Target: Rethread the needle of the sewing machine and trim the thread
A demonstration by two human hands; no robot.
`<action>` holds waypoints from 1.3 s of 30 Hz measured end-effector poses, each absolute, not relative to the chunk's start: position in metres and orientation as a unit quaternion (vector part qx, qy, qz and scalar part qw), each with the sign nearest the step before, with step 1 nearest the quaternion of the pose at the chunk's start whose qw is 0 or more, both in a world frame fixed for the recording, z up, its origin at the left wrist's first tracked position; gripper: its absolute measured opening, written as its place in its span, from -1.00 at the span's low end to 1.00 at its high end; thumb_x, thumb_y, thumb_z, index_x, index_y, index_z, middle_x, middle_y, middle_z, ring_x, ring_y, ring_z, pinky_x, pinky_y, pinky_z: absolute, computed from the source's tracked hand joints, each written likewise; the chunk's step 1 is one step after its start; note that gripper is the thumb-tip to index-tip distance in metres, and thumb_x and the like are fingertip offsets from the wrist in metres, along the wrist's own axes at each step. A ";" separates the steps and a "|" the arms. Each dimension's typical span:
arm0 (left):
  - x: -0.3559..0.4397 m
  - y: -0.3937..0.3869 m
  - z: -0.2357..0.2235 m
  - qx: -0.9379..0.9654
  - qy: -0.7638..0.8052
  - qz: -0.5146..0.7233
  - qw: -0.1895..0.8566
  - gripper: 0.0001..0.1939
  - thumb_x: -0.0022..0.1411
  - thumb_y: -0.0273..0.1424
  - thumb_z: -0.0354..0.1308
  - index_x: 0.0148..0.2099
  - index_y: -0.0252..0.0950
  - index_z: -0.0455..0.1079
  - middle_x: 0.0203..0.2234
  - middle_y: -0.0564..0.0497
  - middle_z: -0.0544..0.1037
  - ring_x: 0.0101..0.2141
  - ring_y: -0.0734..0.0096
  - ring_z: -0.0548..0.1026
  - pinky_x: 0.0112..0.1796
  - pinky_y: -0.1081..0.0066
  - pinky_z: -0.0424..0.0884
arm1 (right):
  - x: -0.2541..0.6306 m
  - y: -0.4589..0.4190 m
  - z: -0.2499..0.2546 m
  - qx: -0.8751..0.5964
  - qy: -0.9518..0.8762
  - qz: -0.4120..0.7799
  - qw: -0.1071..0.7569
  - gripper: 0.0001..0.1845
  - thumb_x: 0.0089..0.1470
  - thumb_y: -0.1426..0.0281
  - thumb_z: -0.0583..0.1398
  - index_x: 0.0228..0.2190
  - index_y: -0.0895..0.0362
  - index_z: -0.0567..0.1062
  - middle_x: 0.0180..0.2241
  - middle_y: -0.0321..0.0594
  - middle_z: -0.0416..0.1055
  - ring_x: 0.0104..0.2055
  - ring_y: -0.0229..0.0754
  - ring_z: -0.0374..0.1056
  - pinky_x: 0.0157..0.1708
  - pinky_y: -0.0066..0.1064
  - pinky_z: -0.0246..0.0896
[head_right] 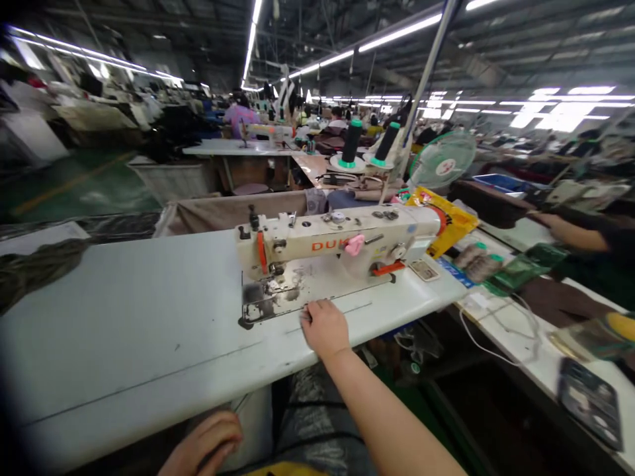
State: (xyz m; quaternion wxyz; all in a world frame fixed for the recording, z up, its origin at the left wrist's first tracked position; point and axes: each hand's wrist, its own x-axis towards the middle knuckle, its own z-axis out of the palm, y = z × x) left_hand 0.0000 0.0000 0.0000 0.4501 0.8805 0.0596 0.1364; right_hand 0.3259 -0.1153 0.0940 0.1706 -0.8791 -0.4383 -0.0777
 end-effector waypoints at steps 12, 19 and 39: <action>0.058 0.002 0.092 0.865 0.084 0.231 0.438 -0.77 0.55 -0.46 0.05 0.09 -0.08 0.46 -0.12 0.01 0.60 -0.07 0.38 0.58 -0.03 0.44 0.51 | 0.327 -0.118 0.092 -0.863 -0.456 -0.106 0.187 -0.84 0.32 0.45 0.21 -0.34 0.09 0.53 -0.31 -0.15 0.52 -0.17 -0.06 0.37 -0.16 -0.30 0.10; 0.087 0.031 0.082 0.895 0.114 0.291 0.318 -0.72 0.50 -0.45 0.05 0.12 -0.07 0.48 0.04 -0.03 0.57 0.06 0.31 0.57 0.10 0.34 0.53 | 0.328 -0.118 0.086 -0.857 -0.454 -0.128 0.206 -0.87 0.27 0.48 0.24 -0.36 0.08 0.51 -0.33 -0.18 0.51 -0.19 -0.06 0.37 -0.20 -0.31 0.12; 0.143 0.065 0.147 0.807 0.174 0.352 0.441 -0.67 0.50 -0.22 0.11 0.23 -0.10 0.41 -0.06 -0.04 0.59 -0.08 0.31 0.60 -0.01 0.27 0.54 | 0.333 -0.121 0.075 -0.847 -0.438 -0.161 0.254 -0.65 -0.09 0.64 0.12 -0.26 0.03 0.29 -0.32 -0.27 0.37 -0.30 -0.09 0.33 -0.25 -0.32 0.14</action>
